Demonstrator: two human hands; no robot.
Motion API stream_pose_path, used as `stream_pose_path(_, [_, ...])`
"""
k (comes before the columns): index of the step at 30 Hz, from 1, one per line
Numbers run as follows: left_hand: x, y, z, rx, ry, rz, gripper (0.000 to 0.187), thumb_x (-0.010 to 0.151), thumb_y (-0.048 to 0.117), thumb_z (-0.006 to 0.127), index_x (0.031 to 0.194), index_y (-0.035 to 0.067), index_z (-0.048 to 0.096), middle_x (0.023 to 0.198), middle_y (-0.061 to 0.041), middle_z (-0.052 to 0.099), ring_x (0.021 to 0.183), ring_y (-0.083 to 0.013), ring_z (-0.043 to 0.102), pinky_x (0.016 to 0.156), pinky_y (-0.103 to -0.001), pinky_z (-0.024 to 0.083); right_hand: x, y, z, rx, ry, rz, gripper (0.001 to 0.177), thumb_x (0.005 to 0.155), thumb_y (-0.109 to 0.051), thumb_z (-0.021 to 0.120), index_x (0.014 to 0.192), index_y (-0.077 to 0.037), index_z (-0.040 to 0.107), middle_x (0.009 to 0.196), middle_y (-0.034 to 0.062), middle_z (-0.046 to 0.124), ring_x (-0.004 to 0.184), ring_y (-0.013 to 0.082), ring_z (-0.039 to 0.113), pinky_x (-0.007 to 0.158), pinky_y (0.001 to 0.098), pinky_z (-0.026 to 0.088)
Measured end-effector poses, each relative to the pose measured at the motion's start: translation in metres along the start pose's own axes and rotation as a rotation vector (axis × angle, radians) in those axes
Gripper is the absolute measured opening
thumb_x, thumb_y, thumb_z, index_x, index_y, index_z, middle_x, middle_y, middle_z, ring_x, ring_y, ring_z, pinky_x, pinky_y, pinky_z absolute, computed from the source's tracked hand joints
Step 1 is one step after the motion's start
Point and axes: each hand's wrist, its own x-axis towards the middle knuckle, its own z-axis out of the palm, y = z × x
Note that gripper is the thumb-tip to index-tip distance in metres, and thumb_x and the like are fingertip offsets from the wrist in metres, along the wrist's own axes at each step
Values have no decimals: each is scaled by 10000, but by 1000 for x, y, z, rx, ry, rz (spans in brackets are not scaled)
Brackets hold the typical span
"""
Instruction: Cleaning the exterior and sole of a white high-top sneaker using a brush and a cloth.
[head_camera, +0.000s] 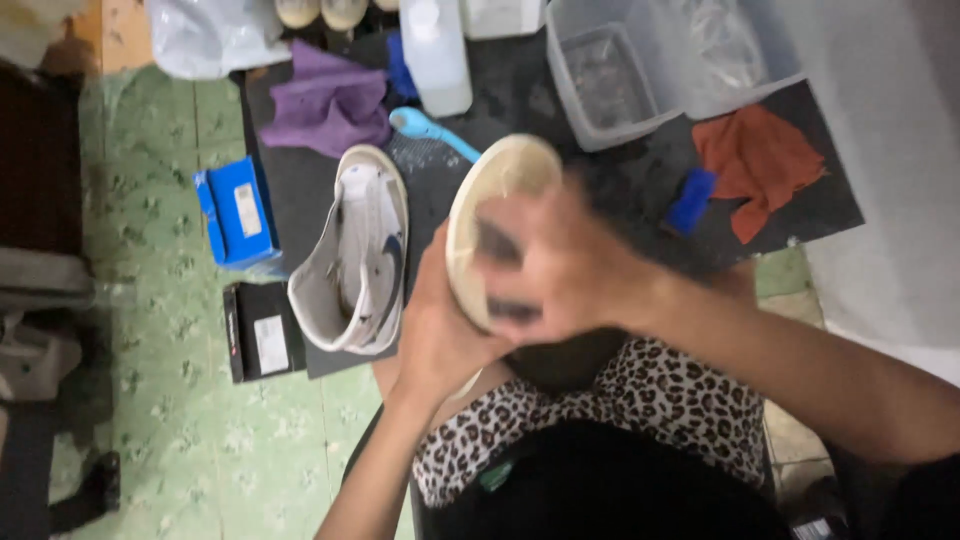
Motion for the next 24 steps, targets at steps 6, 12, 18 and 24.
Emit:
stream_pose_path(6, [-9,-5,8,58,20,-21,1239,576,338,868,1593,68,215,1566,-189,432,1432,-365,453,1079,-457,442,-6,-1,10,530,-80,267,398,986,-470,493,1204,-142,547,1236,151,504,1131,320,546,971,539,457])
stream_pose_path(12, [-16,-5,13,135,35,8,1246,578,283,902,1585,31,213,1510,-211,472,1338,-403,517,993,-486,500,12,-6,16,80,-151,245,631,961,-653,410,1331,-163,551,1403,222,464,1288,419,469,920,663,392])
stream_pose_path(18, [-22,-18,9,167,81,33,1224,561,249,902,1556,-20,242,1539,-261,435,1368,-430,500,1033,-479,489,21,-6,4,-102,-116,17,628,878,-657,707,1324,-223,626,1367,273,471,1232,409,503,927,641,438])
stream_pose_path(24, [-8,-1,-1,55,113,57,1259,600,233,885,1602,66,141,1618,-185,375,1471,-379,419,1036,-470,495,17,4,-18,215,147,233,521,994,-439,665,1358,-68,625,1340,270,351,1293,467,418,1099,614,401])
